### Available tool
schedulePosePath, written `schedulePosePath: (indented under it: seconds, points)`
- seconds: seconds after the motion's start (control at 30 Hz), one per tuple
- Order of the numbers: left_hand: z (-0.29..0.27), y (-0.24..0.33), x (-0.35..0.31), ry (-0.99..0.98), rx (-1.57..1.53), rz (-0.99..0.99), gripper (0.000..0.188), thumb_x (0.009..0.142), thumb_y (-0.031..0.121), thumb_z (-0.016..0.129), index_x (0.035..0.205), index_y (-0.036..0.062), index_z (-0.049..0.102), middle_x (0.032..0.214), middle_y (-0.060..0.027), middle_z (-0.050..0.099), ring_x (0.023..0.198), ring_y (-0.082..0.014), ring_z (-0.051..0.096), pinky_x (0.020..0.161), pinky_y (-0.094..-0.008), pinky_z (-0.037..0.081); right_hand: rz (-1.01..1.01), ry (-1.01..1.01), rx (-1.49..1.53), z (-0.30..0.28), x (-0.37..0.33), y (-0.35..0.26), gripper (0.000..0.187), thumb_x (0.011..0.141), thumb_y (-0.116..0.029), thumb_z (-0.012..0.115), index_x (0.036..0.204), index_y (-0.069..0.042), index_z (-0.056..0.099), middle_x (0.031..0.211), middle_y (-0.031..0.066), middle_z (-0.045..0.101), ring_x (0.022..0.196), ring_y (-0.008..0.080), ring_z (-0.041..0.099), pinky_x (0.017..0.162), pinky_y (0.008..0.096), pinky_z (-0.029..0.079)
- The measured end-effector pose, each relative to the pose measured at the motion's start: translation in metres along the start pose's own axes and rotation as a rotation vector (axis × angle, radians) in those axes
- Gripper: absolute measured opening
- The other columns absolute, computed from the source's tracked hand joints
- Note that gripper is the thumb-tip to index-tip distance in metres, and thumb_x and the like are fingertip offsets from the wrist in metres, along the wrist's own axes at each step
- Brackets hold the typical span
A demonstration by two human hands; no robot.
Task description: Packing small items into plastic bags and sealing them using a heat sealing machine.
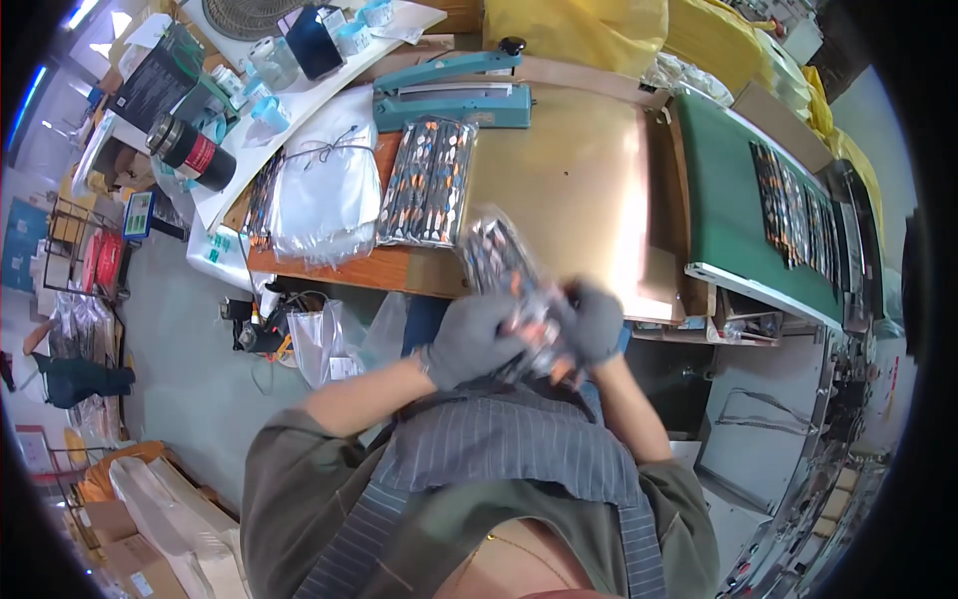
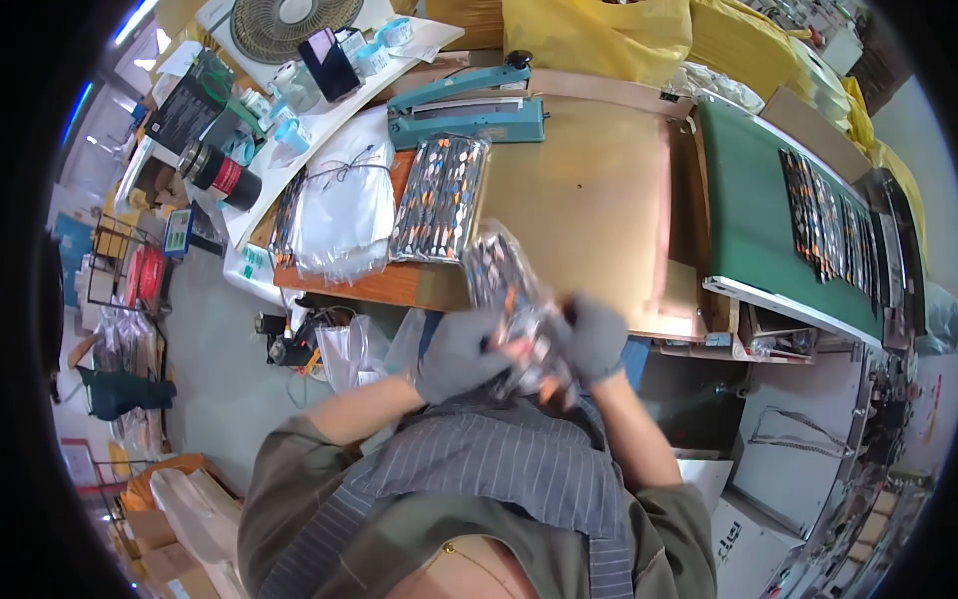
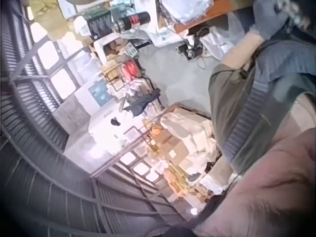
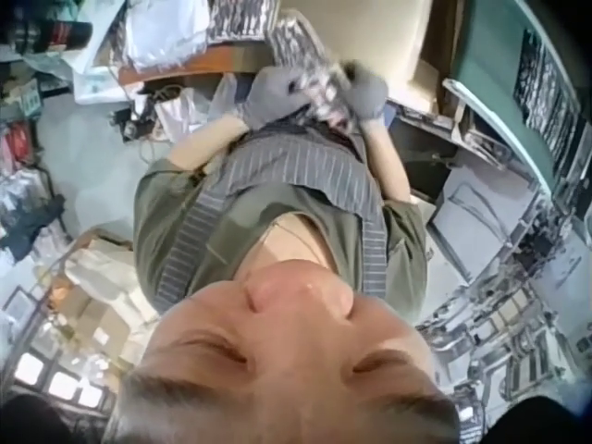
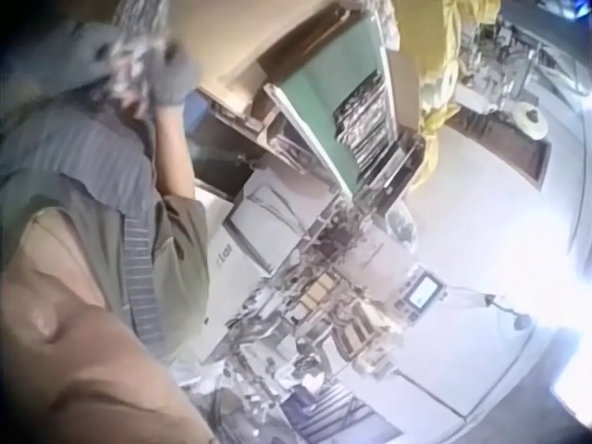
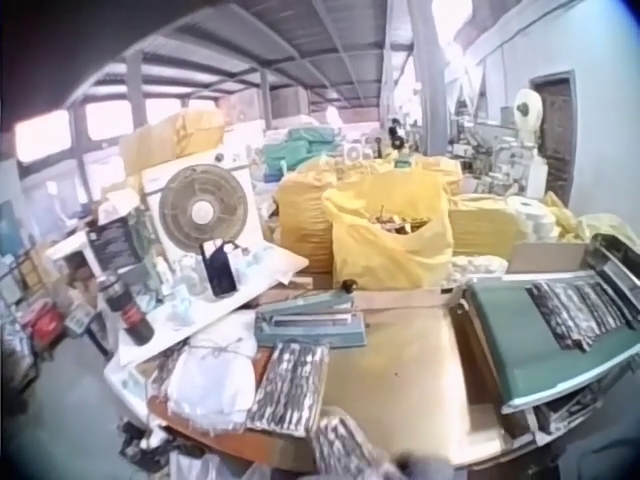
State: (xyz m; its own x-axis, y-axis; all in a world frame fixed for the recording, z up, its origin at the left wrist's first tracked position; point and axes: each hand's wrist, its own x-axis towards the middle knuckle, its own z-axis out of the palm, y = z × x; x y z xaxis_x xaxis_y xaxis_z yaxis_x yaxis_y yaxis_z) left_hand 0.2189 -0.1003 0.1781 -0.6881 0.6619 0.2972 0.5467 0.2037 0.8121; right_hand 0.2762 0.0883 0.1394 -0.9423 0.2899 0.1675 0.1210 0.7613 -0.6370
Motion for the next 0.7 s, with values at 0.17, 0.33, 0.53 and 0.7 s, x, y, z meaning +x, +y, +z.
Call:
schedulePosePath:
  seconds: [0.17,0.33,0.53,0.7]
  points:
    - [-0.049,-0.005,0.118,0.271,0.187,0.069,0.019,0.081,0.021,0.065,0.085,0.0042,0.057,0.057,-0.005,0.057,0.049,-0.0157,0.055,0.05,-0.0299,0.044,-0.552,0.447,0.004,-0.066,0.069,-0.063,0.008,0.078,-0.006,0.064,0.082,-0.007,0.058,0.057,0.009,0.055,0.047,0.0217,0.056,0.048,0.0302,0.043]
    - [-0.092,-0.013,0.177,-0.423,0.281,-0.387,0.02,0.084,0.021,0.054,0.078,0.0037,0.062,0.059,-0.0082,0.063,0.045,-0.0144,0.057,0.05,-0.028,0.047,-0.163,0.101,-0.376,-0.114,0.146,-0.03,0.013,0.074,-0.014,0.058,0.085,-0.006,0.058,0.074,0.0189,0.061,0.075,0.0363,0.06,0.067,0.0433,0.047]
    - [-0.087,0.019,0.198,-0.255,0.158,-0.275,0.025,0.083,0.018,0.05,0.077,-0.0024,0.063,0.061,-0.0079,0.063,0.048,-0.0113,0.057,0.046,-0.0267,0.045,-0.158,0.244,-0.233,-0.121,0.172,-0.001,0.008,0.078,-0.009,0.054,0.081,-0.002,0.056,0.068,0.0071,0.056,0.064,0.0154,0.056,0.061,0.0307,0.044]
    - [-0.104,0.023,0.181,-0.172,0.072,-0.092,0.029,0.086,0.013,0.051,0.103,-0.0069,0.062,0.069,-0.0069,0.062,0.05,-0.0085,0.057,0.044,-0.0229,0.046,-0.024,0.002,0.366,-0.128,0.157,-0.008,0.005,0.078,-0.006,0.053,0.081,-0.005,0.056,0.064,-0.0006,0.051,0.052,0.0087,0.048,0.05,0.0229,0.041]
